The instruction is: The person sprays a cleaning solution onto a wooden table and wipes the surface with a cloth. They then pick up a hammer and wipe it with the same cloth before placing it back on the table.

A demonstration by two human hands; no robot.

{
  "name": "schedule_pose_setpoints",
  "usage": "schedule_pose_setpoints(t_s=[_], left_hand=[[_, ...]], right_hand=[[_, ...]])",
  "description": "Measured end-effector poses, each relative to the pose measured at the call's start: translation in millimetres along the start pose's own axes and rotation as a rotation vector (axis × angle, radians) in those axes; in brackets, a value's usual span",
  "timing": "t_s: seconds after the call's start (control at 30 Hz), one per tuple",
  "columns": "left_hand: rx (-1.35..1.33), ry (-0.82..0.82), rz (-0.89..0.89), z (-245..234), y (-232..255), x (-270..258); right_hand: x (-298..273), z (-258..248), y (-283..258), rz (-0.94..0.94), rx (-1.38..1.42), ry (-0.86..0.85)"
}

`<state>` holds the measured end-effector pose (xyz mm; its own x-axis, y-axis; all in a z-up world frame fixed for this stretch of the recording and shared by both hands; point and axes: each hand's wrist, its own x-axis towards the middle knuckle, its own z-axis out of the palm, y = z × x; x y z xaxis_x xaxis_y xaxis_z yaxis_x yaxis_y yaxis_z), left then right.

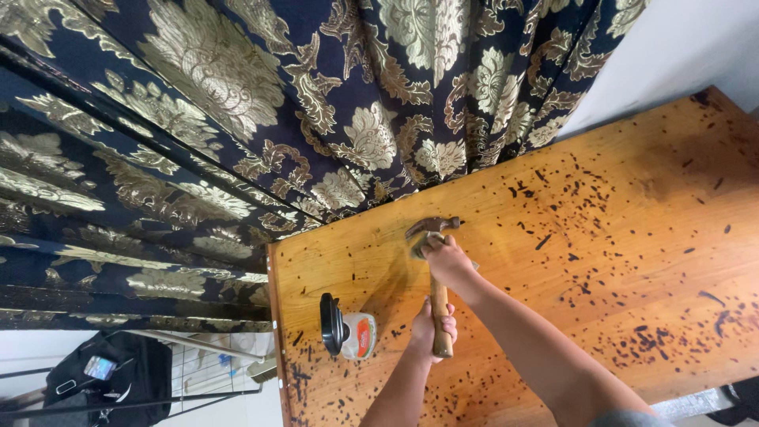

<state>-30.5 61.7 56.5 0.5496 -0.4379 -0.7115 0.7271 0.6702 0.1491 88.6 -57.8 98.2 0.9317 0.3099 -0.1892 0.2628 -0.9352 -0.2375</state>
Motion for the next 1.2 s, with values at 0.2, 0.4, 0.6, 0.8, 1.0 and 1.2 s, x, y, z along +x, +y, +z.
schedule_pose_setpoints(t_s=[0.2,0.4,0.6,0.8,1.0,1.2], left_hand=[[-0.063,-0.043,-0.029,-15.1,3.2,10.0],[-0.067,-0.018,-0.024,-24.8,0.3,18.2],[-0.027,-0.036,0.0,-23.7,2.1,16.6],[0.026,-0.001,0.022,-16.5,5.8,5.5],[-0.003,0.01,-0.017,-20.9,1.2,14.4],[-0.019,-0.015,-0.005,-19.9,-2.6,21.1]], right_hand=[[-37.5,18.0,-8.5,-0.09,0.077,0.1],[-46.8,29.8,11.7,-0.138,0.106,0.184],[-21.8,15.4,8.3,-0.038,0.08,0.124],[-34.3,13.3,-13.8,-0.048,0.047,0.116],[-68.4,37.8,-2.8,-0.153,0.121,0.242],[-51.4,28.1,4.6,-0.068,0.1,0.204]])
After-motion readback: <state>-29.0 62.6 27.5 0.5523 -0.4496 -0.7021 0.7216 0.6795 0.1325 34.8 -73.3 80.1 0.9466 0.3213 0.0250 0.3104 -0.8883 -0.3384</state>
